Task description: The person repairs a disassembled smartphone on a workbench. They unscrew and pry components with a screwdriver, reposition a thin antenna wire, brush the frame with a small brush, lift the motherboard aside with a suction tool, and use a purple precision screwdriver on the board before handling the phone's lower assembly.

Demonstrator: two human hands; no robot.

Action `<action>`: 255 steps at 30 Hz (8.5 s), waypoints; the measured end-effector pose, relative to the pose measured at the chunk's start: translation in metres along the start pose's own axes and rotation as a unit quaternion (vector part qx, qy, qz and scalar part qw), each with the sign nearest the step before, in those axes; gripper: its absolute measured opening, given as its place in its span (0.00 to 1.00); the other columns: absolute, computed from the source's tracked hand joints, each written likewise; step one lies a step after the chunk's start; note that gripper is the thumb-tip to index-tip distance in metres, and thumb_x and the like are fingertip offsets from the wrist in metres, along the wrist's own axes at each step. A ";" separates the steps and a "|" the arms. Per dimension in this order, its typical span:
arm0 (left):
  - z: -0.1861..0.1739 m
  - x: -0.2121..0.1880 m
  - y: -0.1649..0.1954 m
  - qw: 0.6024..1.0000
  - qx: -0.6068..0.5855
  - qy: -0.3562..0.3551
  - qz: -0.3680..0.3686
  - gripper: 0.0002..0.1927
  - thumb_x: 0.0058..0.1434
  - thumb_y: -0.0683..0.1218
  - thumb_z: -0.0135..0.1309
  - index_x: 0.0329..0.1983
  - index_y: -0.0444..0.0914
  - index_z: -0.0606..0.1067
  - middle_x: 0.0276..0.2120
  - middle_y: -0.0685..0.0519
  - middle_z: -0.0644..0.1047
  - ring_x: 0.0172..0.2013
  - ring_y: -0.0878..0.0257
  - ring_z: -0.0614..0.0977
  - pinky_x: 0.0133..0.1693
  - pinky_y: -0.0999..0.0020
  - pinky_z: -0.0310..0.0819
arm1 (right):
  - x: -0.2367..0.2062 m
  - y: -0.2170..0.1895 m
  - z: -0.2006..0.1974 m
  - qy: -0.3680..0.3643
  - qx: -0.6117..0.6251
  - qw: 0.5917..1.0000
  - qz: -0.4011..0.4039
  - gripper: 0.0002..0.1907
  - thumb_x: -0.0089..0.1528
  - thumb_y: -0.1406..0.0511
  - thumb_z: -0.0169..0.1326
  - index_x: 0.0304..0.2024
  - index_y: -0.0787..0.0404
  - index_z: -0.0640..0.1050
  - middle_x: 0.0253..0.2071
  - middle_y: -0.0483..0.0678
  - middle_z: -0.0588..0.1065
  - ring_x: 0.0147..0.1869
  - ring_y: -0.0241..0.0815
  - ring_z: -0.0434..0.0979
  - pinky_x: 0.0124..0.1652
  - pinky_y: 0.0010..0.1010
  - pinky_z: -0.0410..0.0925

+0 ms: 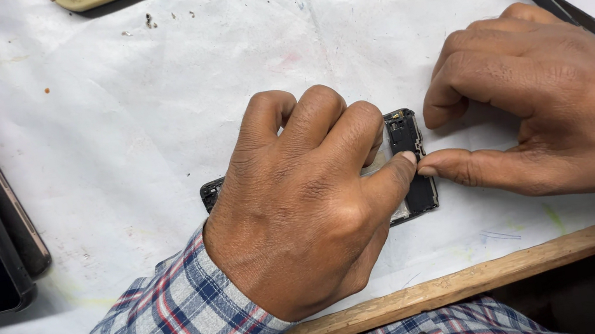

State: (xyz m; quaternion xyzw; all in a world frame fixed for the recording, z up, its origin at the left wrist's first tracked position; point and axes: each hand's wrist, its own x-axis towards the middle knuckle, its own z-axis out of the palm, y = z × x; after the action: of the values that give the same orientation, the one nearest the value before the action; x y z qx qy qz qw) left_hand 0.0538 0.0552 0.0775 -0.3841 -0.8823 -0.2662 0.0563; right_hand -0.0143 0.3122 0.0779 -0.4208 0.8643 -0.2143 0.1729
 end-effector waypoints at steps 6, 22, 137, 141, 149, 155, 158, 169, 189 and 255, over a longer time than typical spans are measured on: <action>0.000 0.000 -0.002 1.000 0.017 -0.001 0.000 0.11 0.63 0.46 0.61 0.46 0.38 0.84 0.39 0.48 0.76 0.46 0.54 0.74 0.49 0.50 0.64 | 0.004 -0.003 0.000 -0.010 -0.004 0.999 0.037 0.18 0.50 0.53 0.68 0.31 0.52 0.75 0.27 0.38 0.73 0.32 0.36 0.73 0.39 0.38 0.60; -0.001 -0.001 0.010 0.995 0.084 -0.004 0.046 0.09 0.65 0.44 0.58 0.31 0.35 0.82 0.47 0.50 0.78 0.54 0.55 0.75 0.54 0.50 0.66 | 0.011 -0.011 0.006 0.012 -0.021 1.000 0.012 0.16 0.52 0.55 0.66 0.28 0.54 0.74 0.23 0.40 0.71 0.27 0.40 0.69 0.36 0.40 0.58; 0.062 -0.005 0.066 0.903 0.383 -0.153 0.119 0.20 0.68 0.44 0.43 0.44 0.21 0.78 0.45 0.25 0.79 0.31 0.53 0.78 0.32 0.65 0.67 | 0.027 0.040 -0.001 0.286 -0.186 0.937 -0.073 0.38 0.61 0.62 0.70 0.65 0.72 0.65 0.57 0.63 0.70 0.59 0.56 0.70 0.56 0.43 0.64; 0.062 -0.004 0.066 0.906 0.383 -0.145 0.109 0.21 0.67 0.44 0.44 0.44 0.21 0.79 0.45 0.26 0.79 0.32 0.53 0.78 0.32 0.64 0.66 | 0.034 0.014 0.011 0.254 -0.178 0.946 -0.101 0.44 0.51 0.60 0.75 0.62 0.70 0.67 0.55 0.62 0.71 0.61 0.61 0.69 0.58 0.50 0.62; 0.062 -0.002 0.066 0.907 0.376 -0.153 0.109 0.20 0.66 0.45 0.44 0.43 0.22 0.79 0.46 0.25 0.79 0.31 0.52 0.78 0.32 0.64 0.66 | 0.035 0.017 0.019 0.226 -0.163 0.957 -0.084 0.45 0.50 0.56 0.73 0.64 0.66 0.68 0.58 0.62 0.70 0.65 0.60 0.67 0.60 0.54 0.59; 0.064 -0.002 0.066 0.906 0.375 -0.159 0.113 0.18 0.66 0.44 0.46 0.42 0.24 0.80 0.47 0.26 0.79 0.30 0.54 0.78 0.32 0.64 0.65 | 0.035 0.015 0.017 0.222 -0.179 0.956 -0.073 0.45 0.50 0.56 0.74 0.63 0.67 0.68 0.58 0.61 0.71 0.65 0.59 0.67 0.61 0.54 0.58; 0.065 -0.002 0.066 0.908 0.377 -0.149 0.108 0.19 0.67 0.45 0.45 0.43 0.24 0.80 0.47 0.26 0.79 0.30 0.54 0.78 0.33 0.64 0.65 | 0.034 0.016 0.015 0.227 -0.185 0.954 -0.071 0.45 0.50 0.56 0.74 0.63 0.67 0.69 0.57 0.61 0.71 0.64 0.58 0.68 0.59 0.53 0.59; 0.064 -0.003 0.063 0.908 0.374 -0.150 0.114 0.18 0.67 0.45 0.45 0.40 0.24 0.80 0.47 0.25 0.79 0.31 0.54 0.79 0.33 0.64 0.65 | 0.029 0.020 0.009 0.233 -0.214 0.947 -0.055 0.45 0.50 0.57 0.74 0.62 0.68 0.69 0.56 0.61 0.71 0.65 0.59 0.67 0.58 0.54 0.61; 0.065 -0.001 0.064 0.908 0.372 -0.155 0.117 0.17 0.67 0.43 0.46 0.42 0.23 0.79 0.46 0.24 0.79 0.31 0.55 0.79 0.31 0.65 0.65 | 0.024 0.019 0.008 0.226 -0.203 0.953 -0.012 0.45 0.51 0.57 0.74 0.63 0.69 0.69 0.58 0.63 0.70 0.65 0.60 0.66 0.56 0.48 0.66; 0.066 -0.017 0.061 0.904 0.382 -0.145 0.125 0.14 0.66 0.40 0.48 0.39 0.22 0.79 0.43 0.26 0.80 0.24 0.58 0.77 0.26 0.68 0.64 | -0.038 0.125 -0.007 0.258 -0.056 0.934 0.242 0.11 0.67 0.67 0.60 0.41 0.73 0.80 0.29 0.59 0.78 0.30 0.47 0.80 0.32 0.35 0.75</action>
State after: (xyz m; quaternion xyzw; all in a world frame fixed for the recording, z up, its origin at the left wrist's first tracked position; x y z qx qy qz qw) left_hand 0.1158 0.1119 0.0420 -0.4742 -0.8597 0.1597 0.1028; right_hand -0.0770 0.4136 0.0243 -0.1385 0.9653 -0.2188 -0.0330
